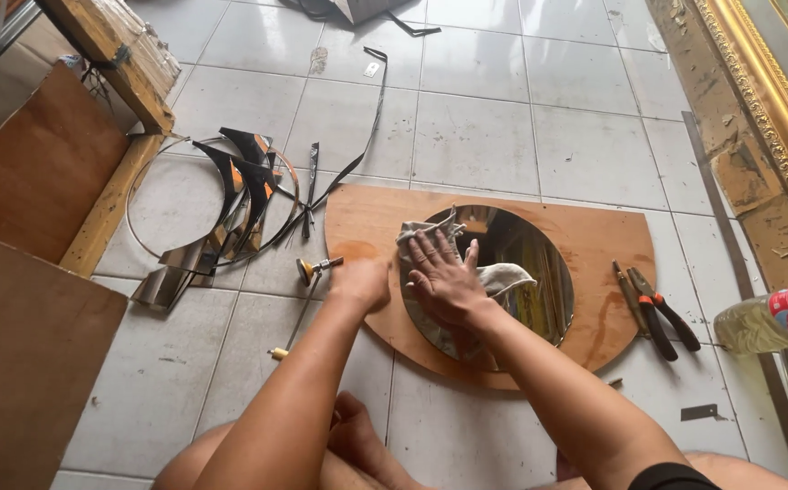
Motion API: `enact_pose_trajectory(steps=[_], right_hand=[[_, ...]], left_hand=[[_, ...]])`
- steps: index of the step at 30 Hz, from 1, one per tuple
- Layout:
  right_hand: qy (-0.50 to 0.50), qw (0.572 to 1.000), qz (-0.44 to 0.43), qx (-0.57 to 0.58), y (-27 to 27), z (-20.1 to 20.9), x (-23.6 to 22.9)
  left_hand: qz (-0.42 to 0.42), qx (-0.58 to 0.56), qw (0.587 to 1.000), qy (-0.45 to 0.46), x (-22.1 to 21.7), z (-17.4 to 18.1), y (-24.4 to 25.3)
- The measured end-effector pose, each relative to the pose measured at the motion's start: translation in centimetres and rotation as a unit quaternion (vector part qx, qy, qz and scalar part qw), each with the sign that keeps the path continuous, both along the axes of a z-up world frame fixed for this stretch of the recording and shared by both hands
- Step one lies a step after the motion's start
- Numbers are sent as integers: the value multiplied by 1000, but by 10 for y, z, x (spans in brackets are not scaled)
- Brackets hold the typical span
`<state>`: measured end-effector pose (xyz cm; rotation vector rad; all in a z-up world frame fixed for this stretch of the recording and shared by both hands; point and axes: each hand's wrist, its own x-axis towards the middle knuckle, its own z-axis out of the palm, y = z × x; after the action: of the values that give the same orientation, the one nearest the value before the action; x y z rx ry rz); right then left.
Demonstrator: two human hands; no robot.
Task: Smoothing and trimming the edges of a circular mirror using pliers and cleaning it with a cloth.
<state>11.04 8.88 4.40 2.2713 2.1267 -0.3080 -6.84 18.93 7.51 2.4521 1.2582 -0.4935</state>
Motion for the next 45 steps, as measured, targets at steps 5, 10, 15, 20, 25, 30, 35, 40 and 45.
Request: enact_pose_trajectory(steps=[5,10,15,20,25,30,35,40,45], right_hand=[[-13,999,48,-1,-30,-16,-20],[10,998,68,-10,-67,-33,-34],[-22,998,64,3,-113,-60,-22],[-6,998,-57,-24,-167,-36,-10],[35,979,-196,-28,-188,-25,29],[-4,953,-302,24,-180,-58,67],[-52,992,-113,19,-123,-51,13],[14,998,-60,6,-67,-8,8],[-10,982,-183,44,-27,-15,76]], left_hand=[[41,44,995,-83,3,-9,18],[39,18,992,-118,8,-1,-5],[9,22,996,-81,4,1,-29],[-64,15,997,-41,2,-5,-61],[-88,20,995,35,11,-35,-59],[-83,-23,994,65,11,-31,-56],[-103,-29,989,99,17,-30,-49],[-113,-42,986,111,19,-12,-53],[-97,-49,988,112,15,9,-57]])
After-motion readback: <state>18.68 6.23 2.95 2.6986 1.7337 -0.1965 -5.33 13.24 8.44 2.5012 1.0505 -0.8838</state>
